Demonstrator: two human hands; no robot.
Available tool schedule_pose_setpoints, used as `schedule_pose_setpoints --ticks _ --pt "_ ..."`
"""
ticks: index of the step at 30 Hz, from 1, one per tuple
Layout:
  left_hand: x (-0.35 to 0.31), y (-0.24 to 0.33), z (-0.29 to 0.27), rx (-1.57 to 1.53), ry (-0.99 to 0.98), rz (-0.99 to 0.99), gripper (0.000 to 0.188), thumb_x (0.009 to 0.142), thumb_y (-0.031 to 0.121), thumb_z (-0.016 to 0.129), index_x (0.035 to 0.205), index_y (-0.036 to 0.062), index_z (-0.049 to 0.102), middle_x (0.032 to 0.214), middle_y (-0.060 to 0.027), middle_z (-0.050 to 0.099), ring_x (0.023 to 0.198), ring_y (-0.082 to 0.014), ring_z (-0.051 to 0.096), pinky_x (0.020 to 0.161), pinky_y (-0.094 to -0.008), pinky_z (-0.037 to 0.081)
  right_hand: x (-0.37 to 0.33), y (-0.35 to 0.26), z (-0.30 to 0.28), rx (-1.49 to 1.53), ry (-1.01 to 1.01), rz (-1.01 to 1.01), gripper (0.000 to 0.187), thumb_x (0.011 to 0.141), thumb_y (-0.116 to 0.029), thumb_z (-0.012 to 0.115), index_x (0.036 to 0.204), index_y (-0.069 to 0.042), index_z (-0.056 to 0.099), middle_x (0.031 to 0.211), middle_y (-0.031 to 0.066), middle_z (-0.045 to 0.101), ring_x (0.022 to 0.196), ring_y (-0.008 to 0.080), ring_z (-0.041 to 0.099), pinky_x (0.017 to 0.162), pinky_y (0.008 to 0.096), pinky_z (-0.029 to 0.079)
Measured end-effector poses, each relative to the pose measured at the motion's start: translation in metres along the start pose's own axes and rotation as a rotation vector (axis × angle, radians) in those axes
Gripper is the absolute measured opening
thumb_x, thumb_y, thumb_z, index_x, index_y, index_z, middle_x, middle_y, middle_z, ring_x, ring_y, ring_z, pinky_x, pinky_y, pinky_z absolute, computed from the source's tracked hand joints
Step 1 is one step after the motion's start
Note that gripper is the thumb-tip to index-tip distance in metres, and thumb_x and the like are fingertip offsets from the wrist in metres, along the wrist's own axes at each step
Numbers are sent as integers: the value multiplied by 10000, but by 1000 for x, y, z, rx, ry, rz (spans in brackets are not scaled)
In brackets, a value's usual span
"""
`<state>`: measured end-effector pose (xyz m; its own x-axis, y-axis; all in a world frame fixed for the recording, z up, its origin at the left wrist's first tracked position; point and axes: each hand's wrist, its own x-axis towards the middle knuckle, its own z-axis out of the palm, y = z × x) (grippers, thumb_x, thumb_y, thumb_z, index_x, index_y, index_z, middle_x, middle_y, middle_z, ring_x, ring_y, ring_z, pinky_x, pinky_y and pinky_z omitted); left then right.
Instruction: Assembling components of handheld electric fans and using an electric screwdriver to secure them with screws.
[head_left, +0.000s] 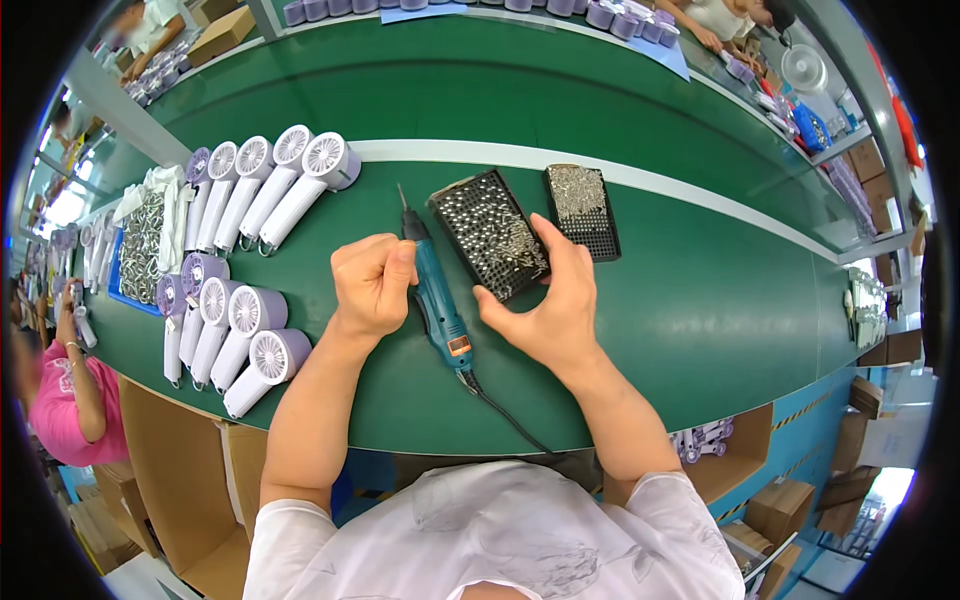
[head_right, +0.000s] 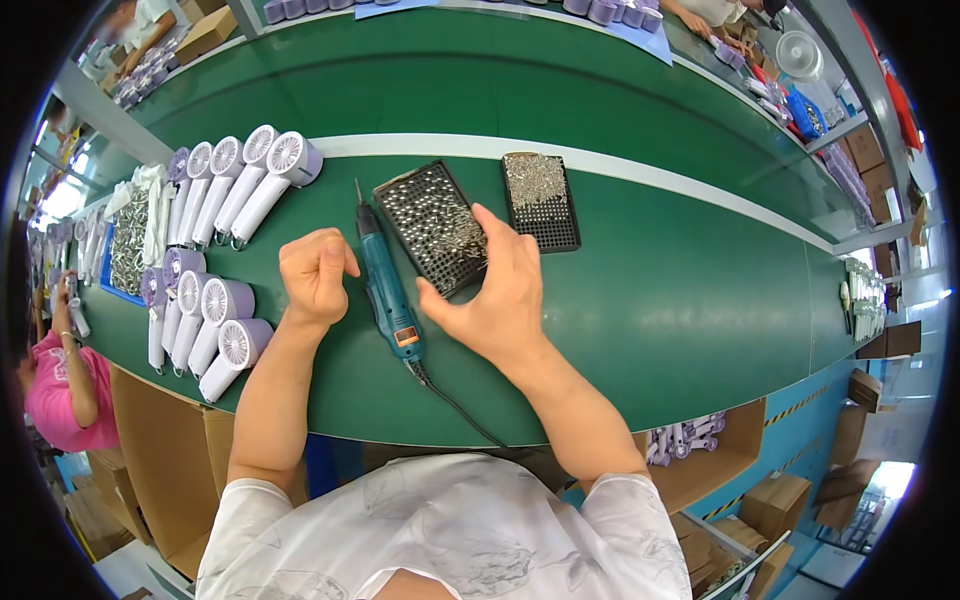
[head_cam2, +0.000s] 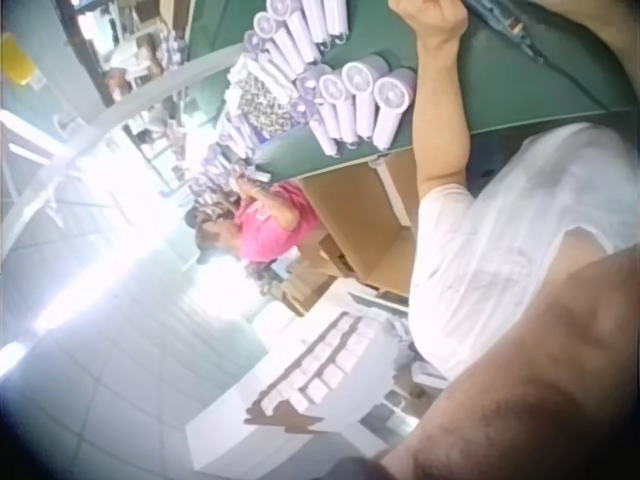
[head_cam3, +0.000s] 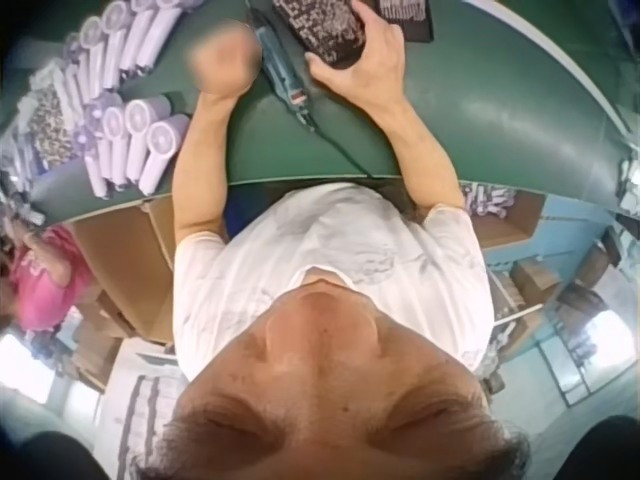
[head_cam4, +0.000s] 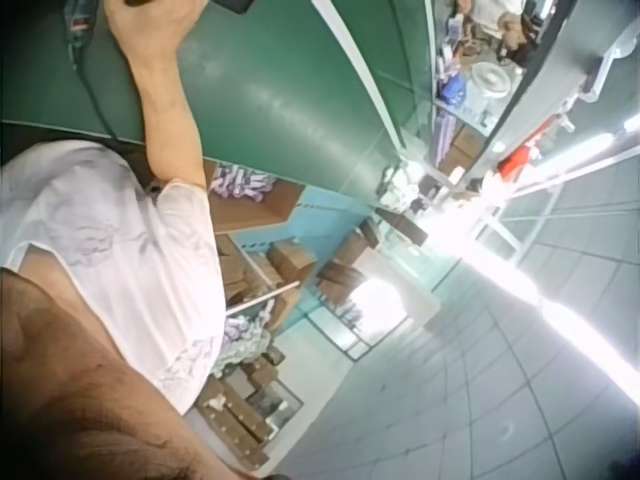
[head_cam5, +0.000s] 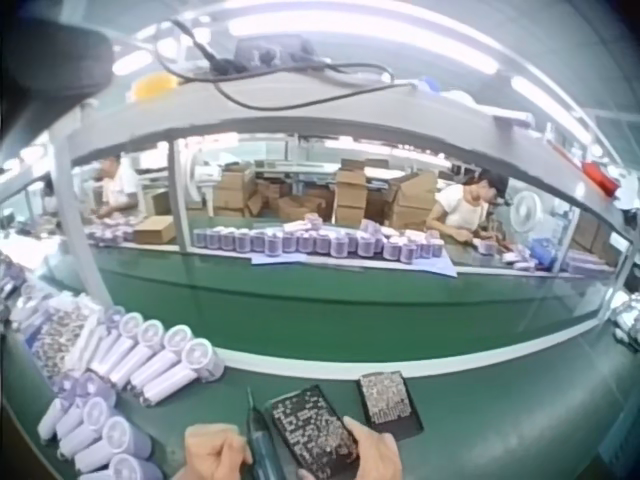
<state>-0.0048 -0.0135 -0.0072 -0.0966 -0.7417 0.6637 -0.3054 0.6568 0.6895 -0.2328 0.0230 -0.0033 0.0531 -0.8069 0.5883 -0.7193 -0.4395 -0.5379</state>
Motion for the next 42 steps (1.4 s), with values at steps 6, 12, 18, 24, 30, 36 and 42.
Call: schedule_pose_setpoints --ticks 6,12,18,24,30,36,42 --pt "-1 1 1 -1 -2 -2 453 1034 159 551 612 -3 574 543 -74 538 476 -181 478 472 -317 343 1 -1 1 36 9 25 870 605 -228 914 1334 62 539 1102 179 657 926 351 599 829 433 504" --pt "-1 2 1 17 -19 -14 523 1062 201 504 581 -3 539 547 -81 542 489 -175 471 483 -312 333 0 4 2 6 6 38 900 622 -238 933 1392 23 547 1119 128 658 944 261 601 676 343 532" --pt "-2 -2 1 -22 2 9 398 1006 102 593 622 1 580 533 -64 514 462 -187 471 461 -320 348 4 7 2 -23 32 -1 895 605 -224 937 1373 29 554 1133 132 660 947 266 601 667 330 520" --pt "-2 -3 1 -12 -5 9 402 1006 104 589 617 2 578 533 -63 510 465 -185 471 461 -321 343 4 7 2 -37 8 7 893 605 -206 937 1373 34 548 1124 131 649 930 272 592 690 343 533" --pt "-2 -3 0 -6 -10 5 395 1006 101 586 624 0 583 535 -64 518 466 -186 474 464 -320 346 6 10 4 -63 35 -37 899 601 -209 936 1372 43 548 1128 134 649 928 287 586 733 368 518" --pt "-1 -3 -1 -3 -13 10 388 1004 96 577 630 -7 587 539 -67 527 468 -187 480 463 -320 348 6 11 5 -71 56 -40 896 596 -214 935 1364 45 552 1133 143 645 929 303 583 803 400 506" --pt "-1 -2 -1 -5 -13 10 378 1003 94 577 640 -12 594 539 -68 527 470 -185 480 464 -319 354 4 9 6 -58 45 -34 897 598 -211 934 1365 44 547 1156 142 640 934 311 586 806 408 507"
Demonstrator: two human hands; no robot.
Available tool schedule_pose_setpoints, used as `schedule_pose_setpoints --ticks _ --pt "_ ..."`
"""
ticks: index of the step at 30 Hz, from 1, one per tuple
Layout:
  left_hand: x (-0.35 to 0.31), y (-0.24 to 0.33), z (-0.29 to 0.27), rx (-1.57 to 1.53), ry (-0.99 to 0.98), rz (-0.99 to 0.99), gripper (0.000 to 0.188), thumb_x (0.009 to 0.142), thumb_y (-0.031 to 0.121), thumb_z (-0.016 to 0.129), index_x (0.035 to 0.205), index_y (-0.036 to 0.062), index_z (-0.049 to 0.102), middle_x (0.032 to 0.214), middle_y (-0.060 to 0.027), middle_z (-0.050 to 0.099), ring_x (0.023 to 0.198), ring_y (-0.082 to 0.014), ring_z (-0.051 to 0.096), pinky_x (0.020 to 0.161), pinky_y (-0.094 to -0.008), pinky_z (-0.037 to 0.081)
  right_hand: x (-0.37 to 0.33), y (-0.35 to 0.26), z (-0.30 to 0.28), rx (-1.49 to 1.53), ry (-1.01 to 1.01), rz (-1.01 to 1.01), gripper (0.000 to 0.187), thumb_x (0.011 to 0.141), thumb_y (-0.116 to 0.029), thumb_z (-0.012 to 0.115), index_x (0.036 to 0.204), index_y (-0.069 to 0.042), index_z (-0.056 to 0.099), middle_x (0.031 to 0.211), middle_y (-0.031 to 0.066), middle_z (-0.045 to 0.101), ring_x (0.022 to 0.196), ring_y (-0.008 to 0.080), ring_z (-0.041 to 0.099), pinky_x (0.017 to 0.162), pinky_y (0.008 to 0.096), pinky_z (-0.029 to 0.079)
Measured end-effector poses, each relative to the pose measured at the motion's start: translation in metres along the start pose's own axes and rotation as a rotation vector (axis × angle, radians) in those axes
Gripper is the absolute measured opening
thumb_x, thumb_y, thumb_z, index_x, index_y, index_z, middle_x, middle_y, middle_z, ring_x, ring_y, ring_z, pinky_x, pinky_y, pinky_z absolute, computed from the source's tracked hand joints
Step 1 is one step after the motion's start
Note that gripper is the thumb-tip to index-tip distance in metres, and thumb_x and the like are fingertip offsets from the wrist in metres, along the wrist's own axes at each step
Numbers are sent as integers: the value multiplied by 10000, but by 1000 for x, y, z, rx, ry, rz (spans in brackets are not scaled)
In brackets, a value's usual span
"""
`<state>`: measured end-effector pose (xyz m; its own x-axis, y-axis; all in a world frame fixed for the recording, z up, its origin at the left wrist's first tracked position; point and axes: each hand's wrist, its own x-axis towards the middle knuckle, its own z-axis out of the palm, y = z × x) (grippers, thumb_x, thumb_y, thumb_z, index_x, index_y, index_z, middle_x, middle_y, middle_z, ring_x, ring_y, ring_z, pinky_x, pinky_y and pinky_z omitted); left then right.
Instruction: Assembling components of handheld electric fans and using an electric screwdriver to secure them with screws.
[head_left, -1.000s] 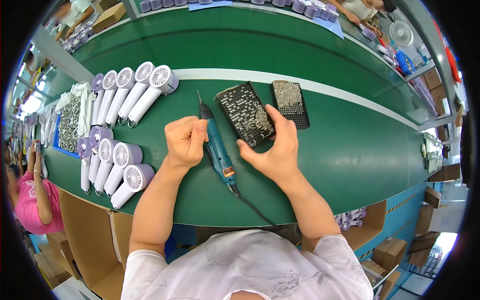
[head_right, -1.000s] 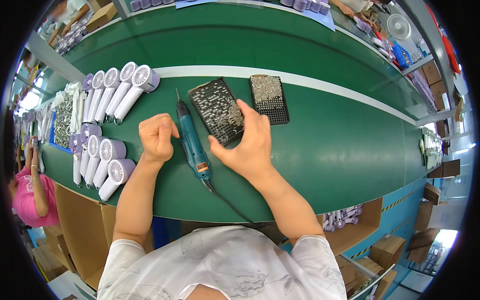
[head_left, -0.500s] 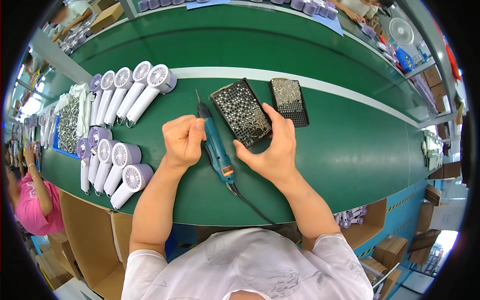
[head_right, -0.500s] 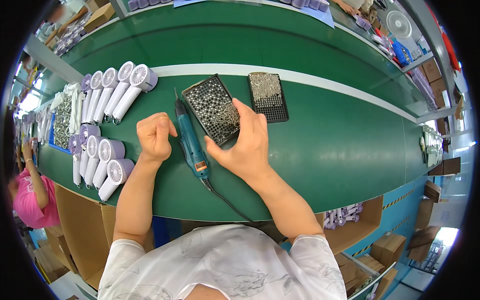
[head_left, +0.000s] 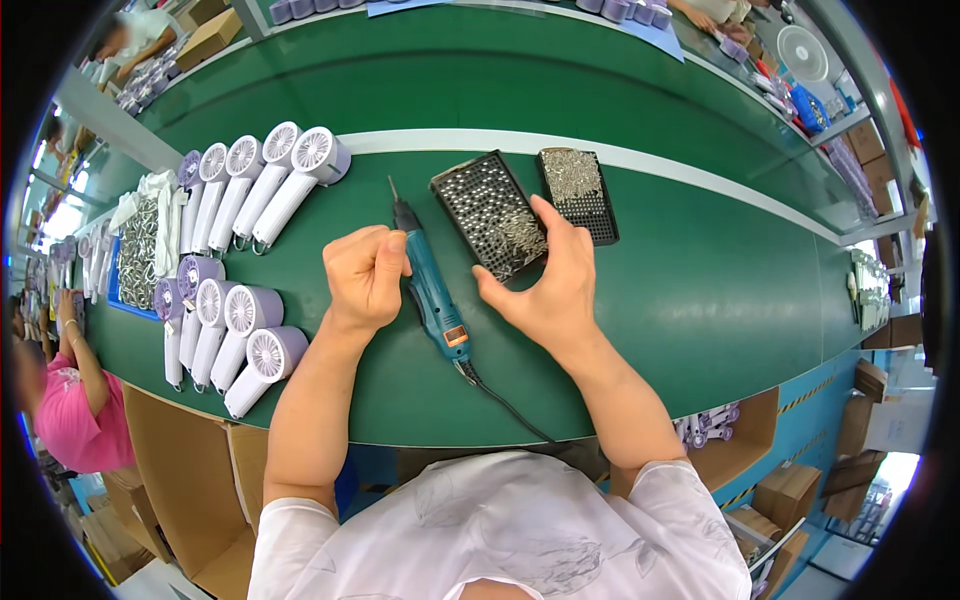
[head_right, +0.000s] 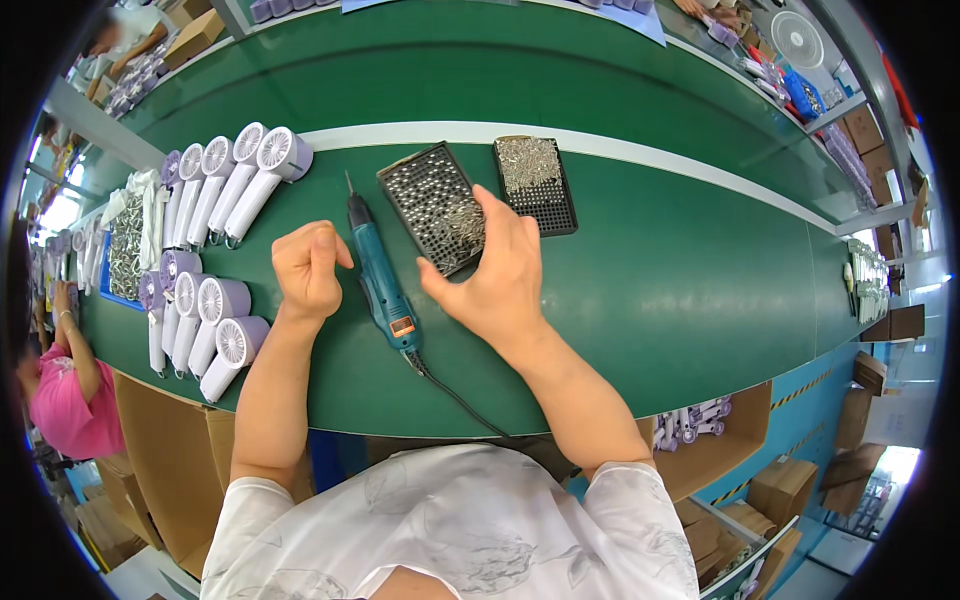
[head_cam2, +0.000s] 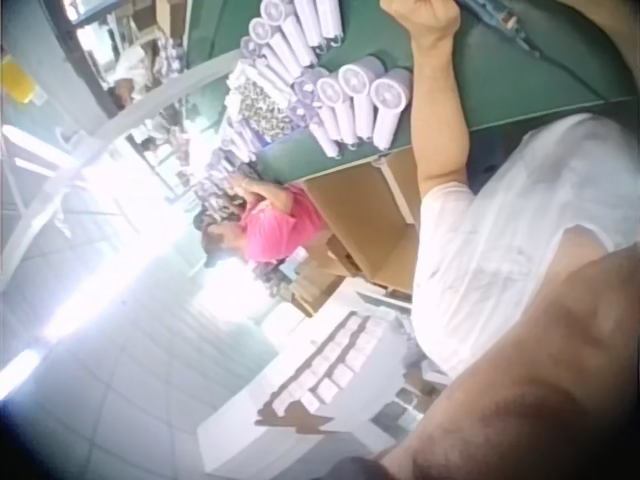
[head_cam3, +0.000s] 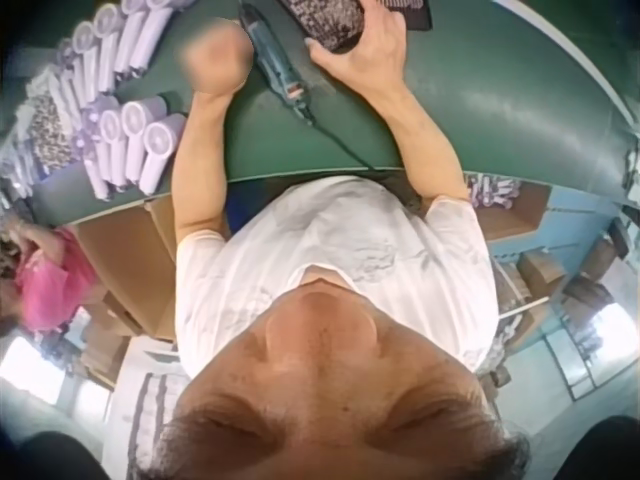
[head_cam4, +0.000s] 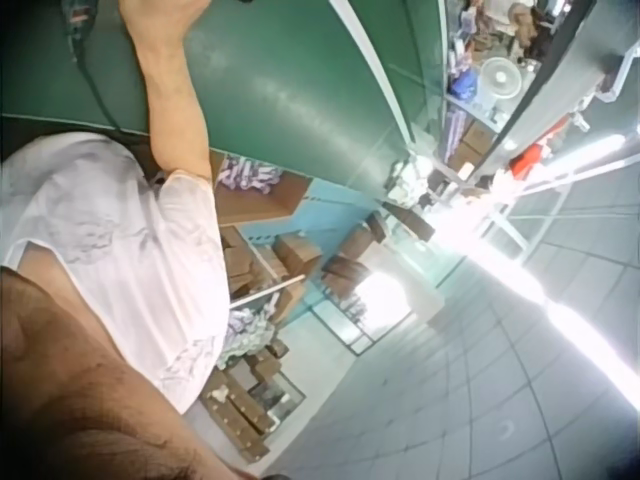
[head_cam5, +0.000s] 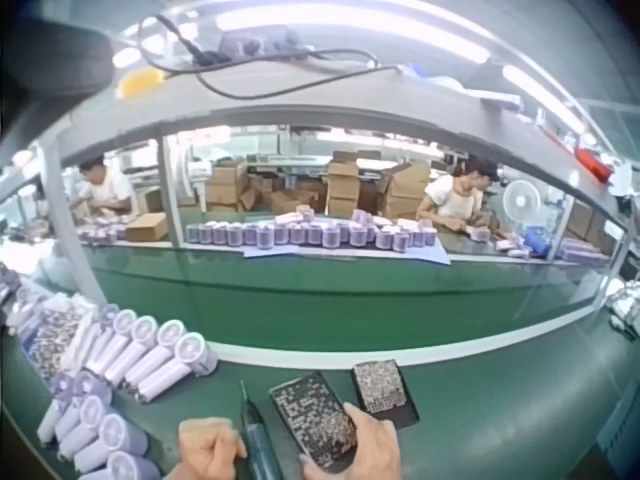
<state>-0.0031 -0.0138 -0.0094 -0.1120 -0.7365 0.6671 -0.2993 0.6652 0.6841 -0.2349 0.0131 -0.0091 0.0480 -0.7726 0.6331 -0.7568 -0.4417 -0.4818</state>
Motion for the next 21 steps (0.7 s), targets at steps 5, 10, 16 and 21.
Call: schedule_pose_setpoints --ticks 5,10,16,21 --pt "0 1 1 0 12 6 377 1008 101 579 649 -14 599 541 -69 529 470 -185 477 464 -318 355 -1 -10 -3 64 -15 -5 891 599 -203 935 1360 46 544 1156 161 636 947 329 581 828 414 506" --pt "-1 -1 1 0 8 0 386 1014 115 584 649 -11 595 542 -69 528 473 -183 476 466 -316 355 0 -8 -5 43 -10 -45 897 593 -188 936 1363 46 540 1171 162 640 940 328 587 839 419 501" --pt "1 2 3 -7 12 11 390 1015 118 583 647 -10 592 541 -64 523 471 -184 471 466 -316 349 0 -9 -7 51 -6 -37 896 591 -190 936 1362 41 541 1163 161 647 953 333 596 847 431 496" --pt "-1 0 0 0 4 -2 392 1015 118 582 646 -13 593 543 -65 528 471 -184 476 465 -317 349 -1 -4 -5 28 10 -49 894 591 -191 937 1360 39 544 1148 153 649 928 321 588 823 411 495"
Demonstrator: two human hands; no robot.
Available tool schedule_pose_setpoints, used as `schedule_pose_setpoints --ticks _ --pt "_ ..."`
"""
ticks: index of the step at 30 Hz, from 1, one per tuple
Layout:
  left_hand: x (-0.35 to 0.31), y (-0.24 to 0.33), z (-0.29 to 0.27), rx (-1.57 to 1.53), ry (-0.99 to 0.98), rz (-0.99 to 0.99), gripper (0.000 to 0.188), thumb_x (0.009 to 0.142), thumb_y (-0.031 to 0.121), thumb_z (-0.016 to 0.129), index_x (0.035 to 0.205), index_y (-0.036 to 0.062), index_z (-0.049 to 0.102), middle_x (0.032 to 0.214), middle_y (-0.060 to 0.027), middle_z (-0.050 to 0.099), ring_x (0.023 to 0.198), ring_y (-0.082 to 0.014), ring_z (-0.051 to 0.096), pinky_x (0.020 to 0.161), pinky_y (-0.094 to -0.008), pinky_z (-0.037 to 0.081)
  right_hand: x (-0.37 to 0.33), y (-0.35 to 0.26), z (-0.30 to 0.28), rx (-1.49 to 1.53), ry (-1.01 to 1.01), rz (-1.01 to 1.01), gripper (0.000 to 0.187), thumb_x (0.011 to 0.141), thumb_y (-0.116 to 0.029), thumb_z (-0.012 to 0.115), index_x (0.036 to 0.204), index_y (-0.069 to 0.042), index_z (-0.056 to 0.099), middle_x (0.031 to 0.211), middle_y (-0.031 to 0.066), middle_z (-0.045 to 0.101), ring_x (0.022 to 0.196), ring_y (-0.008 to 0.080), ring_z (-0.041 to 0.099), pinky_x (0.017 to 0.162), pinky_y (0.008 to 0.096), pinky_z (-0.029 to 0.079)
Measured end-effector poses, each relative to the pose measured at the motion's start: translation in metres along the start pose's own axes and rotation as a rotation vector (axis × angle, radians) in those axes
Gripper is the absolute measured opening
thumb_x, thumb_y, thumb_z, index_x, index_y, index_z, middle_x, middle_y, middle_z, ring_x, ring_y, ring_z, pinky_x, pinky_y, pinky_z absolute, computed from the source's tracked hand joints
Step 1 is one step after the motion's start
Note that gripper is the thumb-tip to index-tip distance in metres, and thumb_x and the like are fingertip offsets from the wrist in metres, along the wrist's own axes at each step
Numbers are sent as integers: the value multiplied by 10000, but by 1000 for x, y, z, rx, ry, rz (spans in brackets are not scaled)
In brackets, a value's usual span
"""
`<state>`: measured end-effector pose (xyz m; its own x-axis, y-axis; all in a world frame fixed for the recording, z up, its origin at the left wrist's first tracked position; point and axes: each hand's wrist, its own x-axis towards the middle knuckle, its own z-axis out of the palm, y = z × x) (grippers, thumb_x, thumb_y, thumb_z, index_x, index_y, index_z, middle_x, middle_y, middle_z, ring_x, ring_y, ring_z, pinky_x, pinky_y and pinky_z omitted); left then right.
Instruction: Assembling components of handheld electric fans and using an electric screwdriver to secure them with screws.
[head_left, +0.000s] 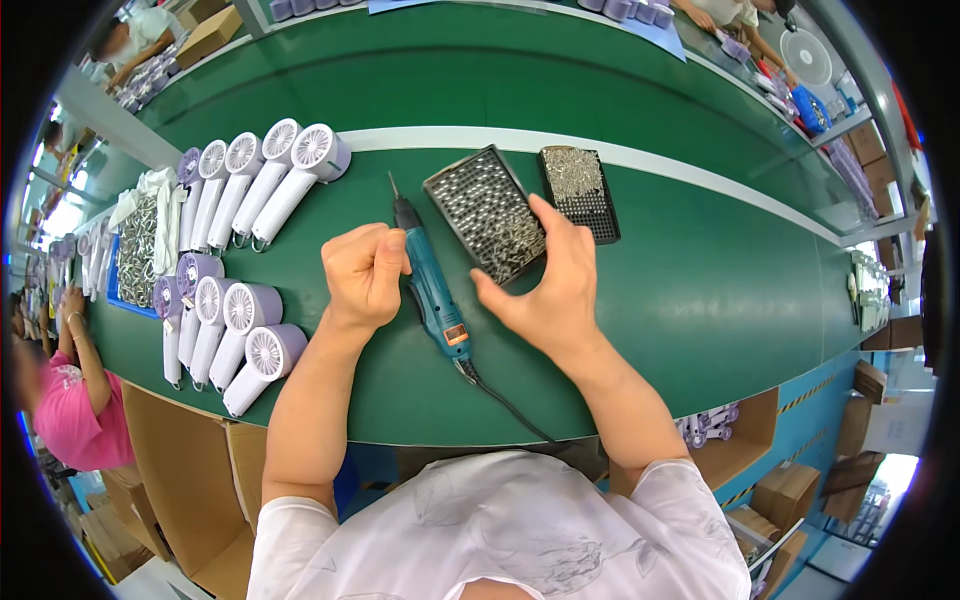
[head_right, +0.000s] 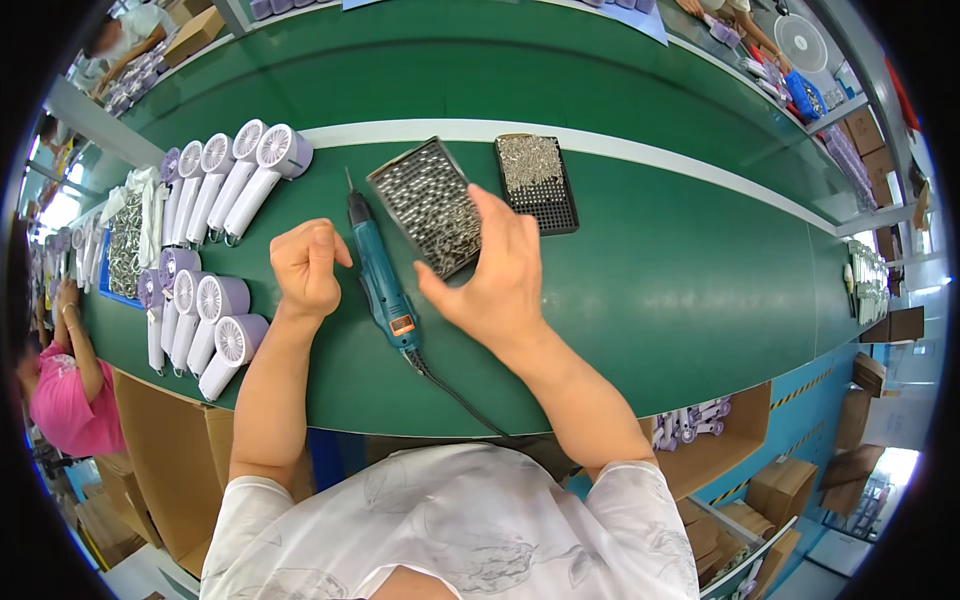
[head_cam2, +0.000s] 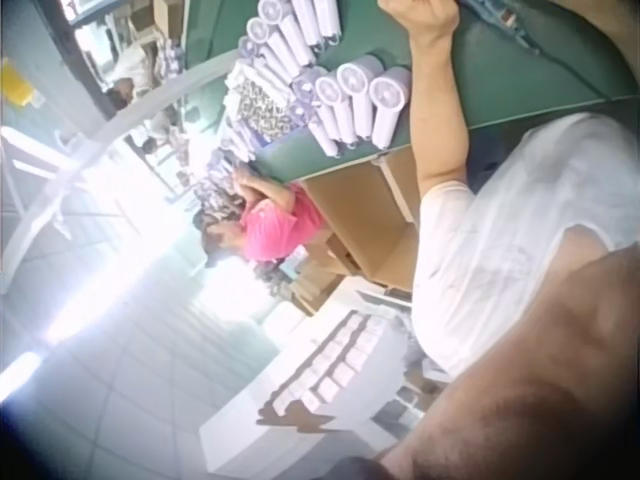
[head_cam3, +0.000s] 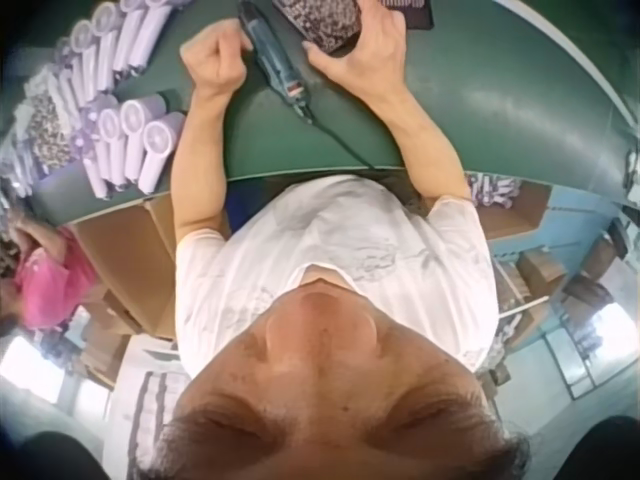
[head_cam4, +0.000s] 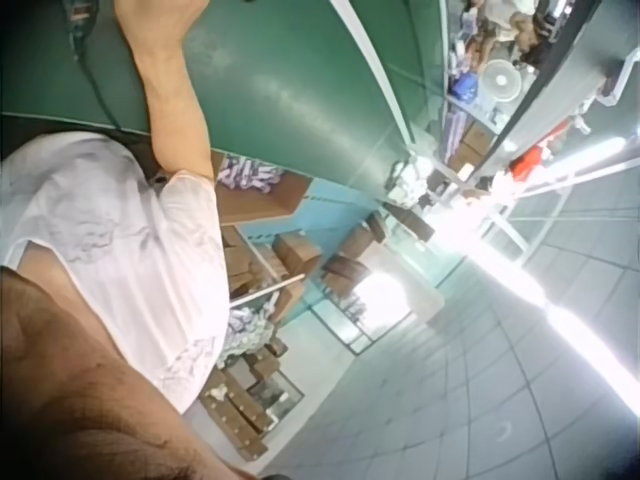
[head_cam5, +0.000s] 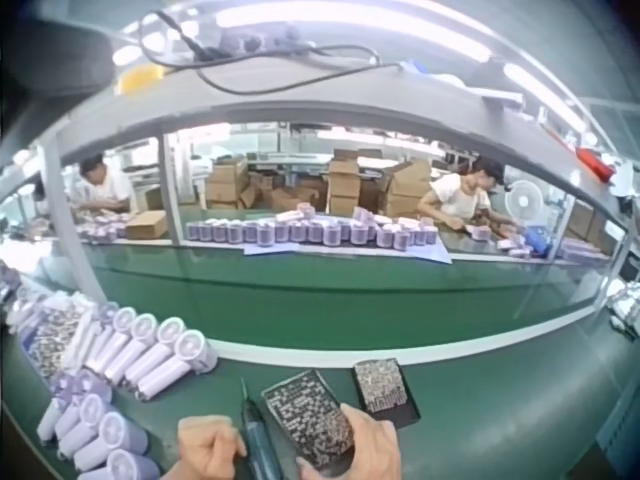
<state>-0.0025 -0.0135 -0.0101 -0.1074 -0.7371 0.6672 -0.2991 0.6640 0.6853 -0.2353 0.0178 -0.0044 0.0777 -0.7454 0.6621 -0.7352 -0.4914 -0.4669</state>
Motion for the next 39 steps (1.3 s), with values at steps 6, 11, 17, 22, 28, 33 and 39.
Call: schedule_pose_setpoints --ticks 6,11,17,22,28,33,39 --pt "-1 -1 0 -12 0 -6 392 1015 115 580 645 -15 593 547 -69 531 475 -179 483 465 -318 351 1 2 0 -33 2 18 879 595 -203 942 1351 29 558 1136 147 651 934 317 589 837 406 505" --pt "0 1 0 -10 -8 -9 393 1016 118 582 646 -13 594 544 -67 531 475 -179 482 465 -317 352 3 4 5 -42 17 15 890 592 -211 941 1356 32 555 1136 149 652 934 317 590 822 408 508" --pt "-1 1 2 -18 1 -6 394 1018 120 584 647 -14 594 543 -63 531 473 -178 478 467 -313 354 2 3 4 -21 -1 -1 888 602 -211 938 1360 41 549 1159 160 652 947 323 594 840 421 505" --pt "0 2 3 -3 -5 3 379 1016 118 586 660 -13 606 543 -62 532 475 -180 483 465 -317 353 -3 -6 2 30 -30 61 898 589 -209 946 1358 44 556 1162 144 648 948 308 596 783 384 519" --pt "0 1 1 1 -8 5 378 1010 116 588 654 -10 601 543 -64 521 472 -179 477 465 -318 353 -1 -6 1 37 -25 44 899 587 -211 950 1354 46 558 1142 146 649 919 297 594 751 372 517" --pt "0 0 1 -5 -15 -1 370 1006 109 588 657 -11 604 546 -65 524 476 -180 483 467 -317 357 -3 -1 2 37 13 32 889 596 -227 946 1351 40 561 1101 132 656 878 276 579 720 376 503" --pt "0 1 1 -14 -13 -10 359 1003 94 585 661 -13 607 546 -66 529 476 -180 483 468 -314 360 -2 2 2 -64 -83 22 893 589 -230 937 1341 48 544 1083 158 662 876 318 584 785 413 486"
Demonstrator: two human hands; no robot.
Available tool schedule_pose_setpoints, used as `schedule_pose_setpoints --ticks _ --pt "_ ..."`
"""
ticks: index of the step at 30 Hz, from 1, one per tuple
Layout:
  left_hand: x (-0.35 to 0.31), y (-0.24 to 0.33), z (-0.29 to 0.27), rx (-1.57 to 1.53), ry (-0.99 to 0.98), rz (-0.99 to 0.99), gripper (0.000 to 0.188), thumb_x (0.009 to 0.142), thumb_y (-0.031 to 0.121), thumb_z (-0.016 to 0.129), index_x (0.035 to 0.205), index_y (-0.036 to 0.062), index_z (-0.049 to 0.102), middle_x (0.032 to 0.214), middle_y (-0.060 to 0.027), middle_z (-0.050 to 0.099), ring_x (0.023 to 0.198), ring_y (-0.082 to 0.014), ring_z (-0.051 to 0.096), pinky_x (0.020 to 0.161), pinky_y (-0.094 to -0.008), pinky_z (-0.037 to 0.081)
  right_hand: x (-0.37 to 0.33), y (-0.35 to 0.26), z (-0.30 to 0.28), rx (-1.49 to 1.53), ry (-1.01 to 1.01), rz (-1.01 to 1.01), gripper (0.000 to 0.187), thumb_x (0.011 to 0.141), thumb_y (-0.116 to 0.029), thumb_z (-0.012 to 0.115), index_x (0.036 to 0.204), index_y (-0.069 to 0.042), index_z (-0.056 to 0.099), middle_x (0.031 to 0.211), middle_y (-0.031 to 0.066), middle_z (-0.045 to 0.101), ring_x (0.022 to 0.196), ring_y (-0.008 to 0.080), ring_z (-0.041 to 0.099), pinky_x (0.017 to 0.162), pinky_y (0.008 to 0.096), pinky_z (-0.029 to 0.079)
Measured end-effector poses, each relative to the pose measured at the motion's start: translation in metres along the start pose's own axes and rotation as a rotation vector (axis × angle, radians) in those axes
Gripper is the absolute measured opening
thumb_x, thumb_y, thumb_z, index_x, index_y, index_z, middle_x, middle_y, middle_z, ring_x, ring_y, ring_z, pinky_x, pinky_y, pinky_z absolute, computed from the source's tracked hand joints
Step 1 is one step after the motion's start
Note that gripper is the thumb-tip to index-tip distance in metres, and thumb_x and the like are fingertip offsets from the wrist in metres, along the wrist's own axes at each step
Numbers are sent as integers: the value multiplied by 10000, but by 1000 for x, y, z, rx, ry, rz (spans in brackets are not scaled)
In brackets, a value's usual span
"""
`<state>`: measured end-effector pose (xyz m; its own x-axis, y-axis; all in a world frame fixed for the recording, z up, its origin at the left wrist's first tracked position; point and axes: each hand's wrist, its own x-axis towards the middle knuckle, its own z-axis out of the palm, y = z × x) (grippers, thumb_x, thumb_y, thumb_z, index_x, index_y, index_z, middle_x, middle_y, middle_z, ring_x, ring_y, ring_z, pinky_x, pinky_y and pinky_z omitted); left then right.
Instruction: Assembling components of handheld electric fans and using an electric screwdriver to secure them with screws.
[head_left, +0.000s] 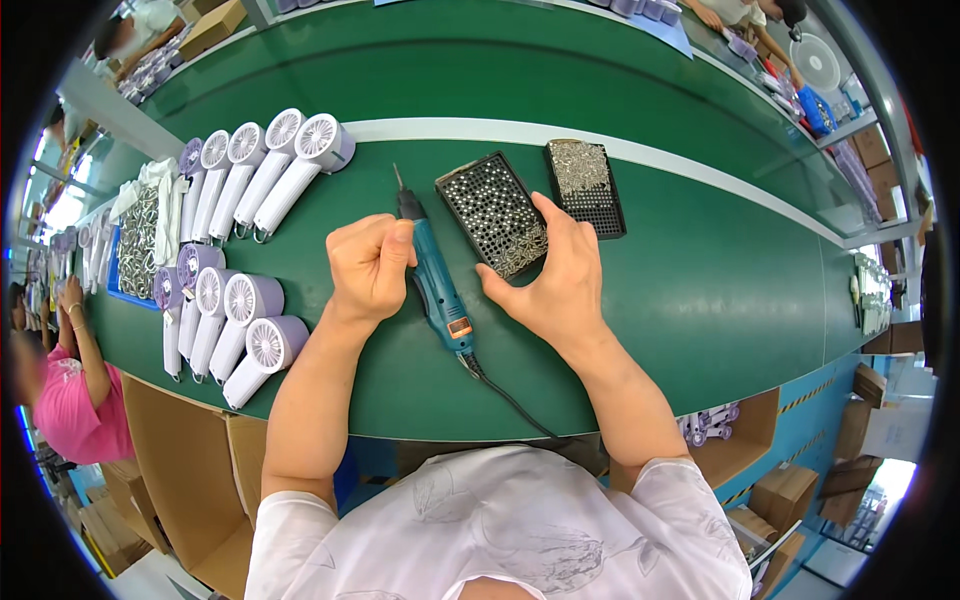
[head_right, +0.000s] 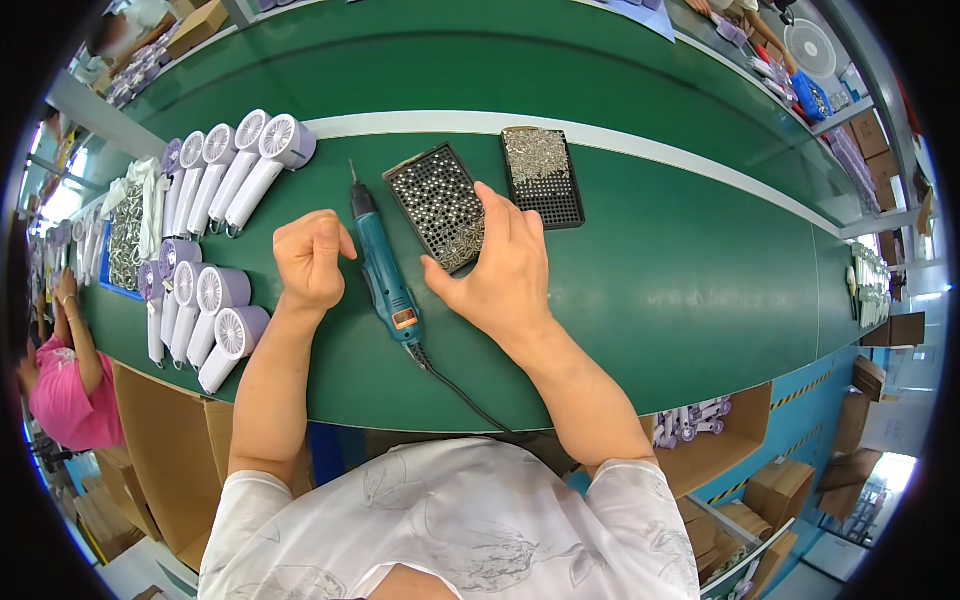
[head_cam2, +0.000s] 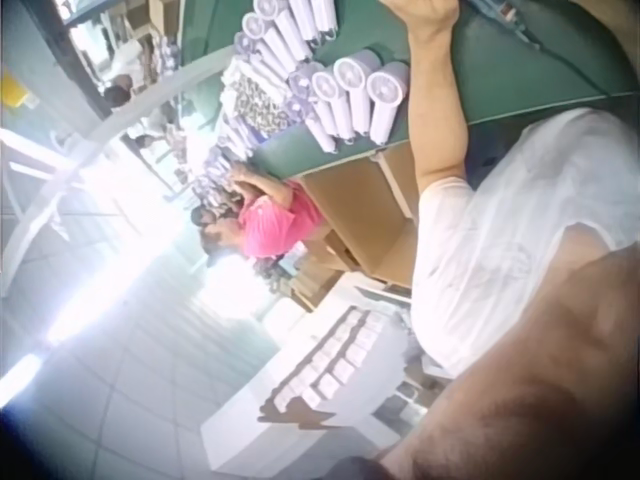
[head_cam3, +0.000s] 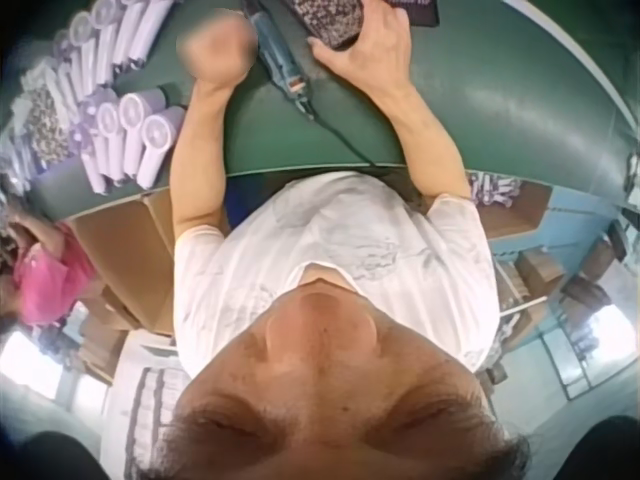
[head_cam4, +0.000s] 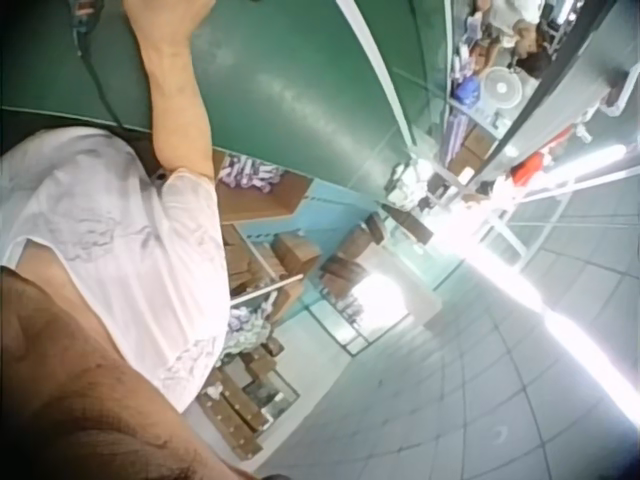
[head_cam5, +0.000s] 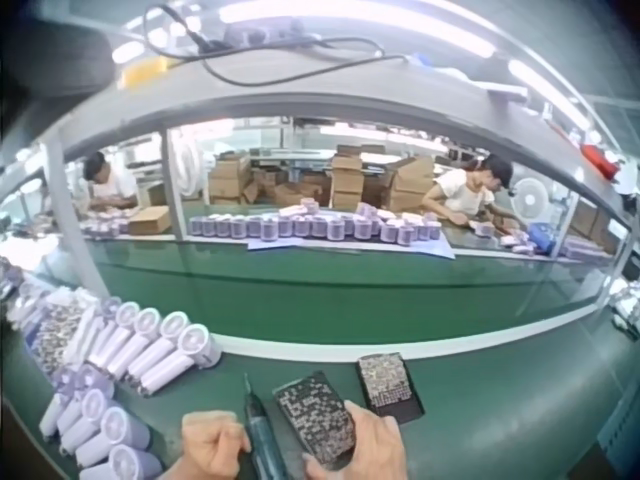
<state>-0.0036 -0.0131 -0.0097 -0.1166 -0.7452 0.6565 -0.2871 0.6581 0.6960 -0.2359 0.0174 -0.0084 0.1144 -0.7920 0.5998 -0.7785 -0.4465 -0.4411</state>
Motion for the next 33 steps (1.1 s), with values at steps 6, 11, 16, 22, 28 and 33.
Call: schedule_pose_setpoints --ticks 6,11,16,22,28,33 --pt "0 2 0 9 -9 -12 453 1043 163 545 625 -11 571 551 -73 540 484 -177 474 477 -314 346 -5 -6 -3 -75 -208 118 900 651 -290 904 1348 113 502 1206 245 639 1034 365 607 896 424 476" --pt "0 5 1 3 2 -26 532 1075 221 504 597 -10 537 551 -80 541 493 -178 463 483 -321 334 -6 -13 -8 -161 -212 32 917 678 -320 898 1384 104 494 1290 264 613 1084 379 601 972 452 474" --pt "3 8 0 0 -5 -25 514 1068 199 513 600 -12 535 552 -81 539 493 -178 457 481 -322 333 4 -9 -13 5 -180 -200 861 731 -229 875 1445 54 485 1305 215 629 1255 409 560 1036 488 456" --pt "1 2 1 -40 26 16 384 1008 115 636 646 -4 600 540 -57 535 461 -174 491 450 -318 356 6 -4 -8 44 -295 -197 779 791 -145 819 1467 34 475 1220 177 671 1281 423 543 1051 509 438" --pt "1 5 2 -44 27 15 376 999 115 654 645 0 603 539 -55 537 459 -175 491 448 -317 355 3 4 -6 73 -315 -186 769 781 -127 826 1459 17 493 1113 159 693 1196 397 572 1031 497 448" --pt "3 5 1 -47 32 11 382 997 118 660 637 4 596 536 -56 533 458 -176 487 447 -317 351 11 2 -10 95 -251 -190 770 738 -133 862 1421 11 537 1038 131 696 1089 340 592 965 461 481"
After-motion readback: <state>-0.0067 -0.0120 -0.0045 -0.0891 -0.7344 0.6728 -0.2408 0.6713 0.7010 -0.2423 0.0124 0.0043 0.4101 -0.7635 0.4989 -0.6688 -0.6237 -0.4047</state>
